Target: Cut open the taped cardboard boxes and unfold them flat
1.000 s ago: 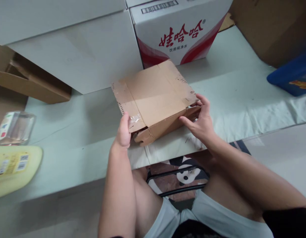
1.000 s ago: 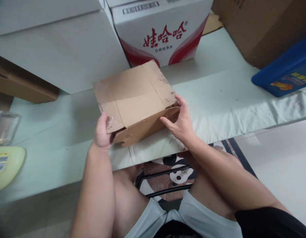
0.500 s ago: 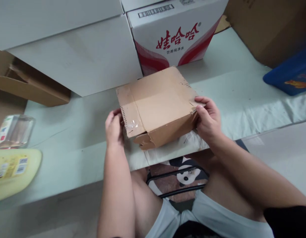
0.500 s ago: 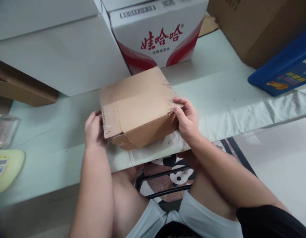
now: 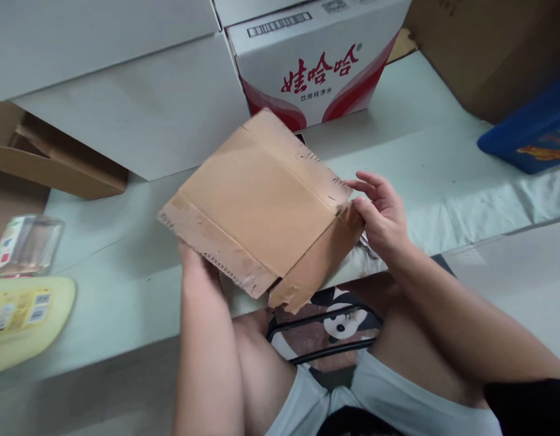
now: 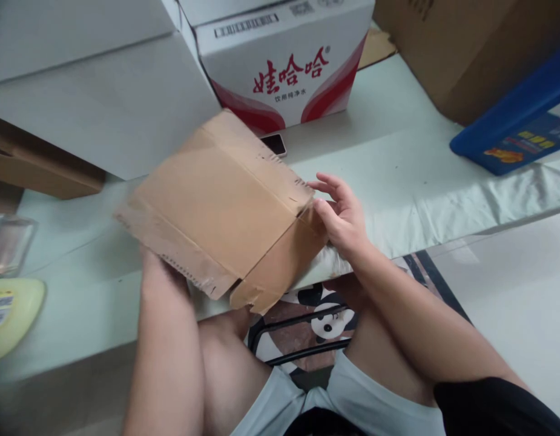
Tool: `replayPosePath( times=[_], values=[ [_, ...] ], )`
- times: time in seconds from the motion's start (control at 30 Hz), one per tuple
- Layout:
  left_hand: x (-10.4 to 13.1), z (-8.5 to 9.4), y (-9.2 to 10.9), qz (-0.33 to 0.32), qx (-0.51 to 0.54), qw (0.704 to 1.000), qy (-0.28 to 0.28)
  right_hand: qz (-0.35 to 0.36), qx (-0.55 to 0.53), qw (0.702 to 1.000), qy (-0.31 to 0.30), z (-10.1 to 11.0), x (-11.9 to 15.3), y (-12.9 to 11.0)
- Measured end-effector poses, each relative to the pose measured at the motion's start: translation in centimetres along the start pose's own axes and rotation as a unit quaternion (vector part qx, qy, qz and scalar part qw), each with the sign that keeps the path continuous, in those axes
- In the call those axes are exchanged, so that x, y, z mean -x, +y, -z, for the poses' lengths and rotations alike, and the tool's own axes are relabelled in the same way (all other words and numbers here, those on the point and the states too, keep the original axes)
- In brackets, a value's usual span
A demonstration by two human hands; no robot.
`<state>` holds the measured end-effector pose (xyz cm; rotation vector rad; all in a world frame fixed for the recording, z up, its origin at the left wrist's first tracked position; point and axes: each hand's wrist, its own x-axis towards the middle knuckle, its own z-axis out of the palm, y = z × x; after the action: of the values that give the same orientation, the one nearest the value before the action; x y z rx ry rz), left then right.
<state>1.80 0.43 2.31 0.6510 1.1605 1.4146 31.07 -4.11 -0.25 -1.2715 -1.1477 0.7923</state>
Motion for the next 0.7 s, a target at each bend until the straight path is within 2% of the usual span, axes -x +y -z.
replayPosePath(
  times=[0.07,0.17,0.3,0.37,0.43,0.5,0.6,0.7],
  values=[
    [0.1,0.1,0.3,-0.040,0.037,0.999,0.009,0.006,0.026,1.000,-0.003,0.2,-0.2,0.2],
    [0.2,0.0,0.7,-0.073,0.071,0.995,0.007,0.022,0.048,0.998,0.031,0.5,-0.6,0.8],
    [0.2,-0.1,1.1,-0.091,0.093,0.990,0.057,-0.052,0.005,0.996,0.069,0.4,-1.0,1.5],
    [0.2,-0.1,1.2,-0.085,0.092,0.991,0.040,-0.102,-0.047,0.994,0.015,0.0,-0.7,1.3],
    [0.2,0.0,1.2,-0.072,0.093,0.993,0.012,-0.141,-0.088,0.983,-0.078,-0.4,-0.1,0.9],
    [0.3,0.1,1.2,-0.067,0.104,0.992,0.000,-0.172,-0.100,0.970,-0.140,-0.9,0.5,0.4],
    [0.5,0.0,1.4,-0.089,0.127,0.988,0.020,-0.227,-0.113,0.952,-0.173,-1.5,1.3,-0.4],
    [0.4,0.0,1.9,-0.088,0.150,0.984,0.046,-0.269,-0.165,0.935,-0.163,-2.1,1.7,-1.5]
  ],
)
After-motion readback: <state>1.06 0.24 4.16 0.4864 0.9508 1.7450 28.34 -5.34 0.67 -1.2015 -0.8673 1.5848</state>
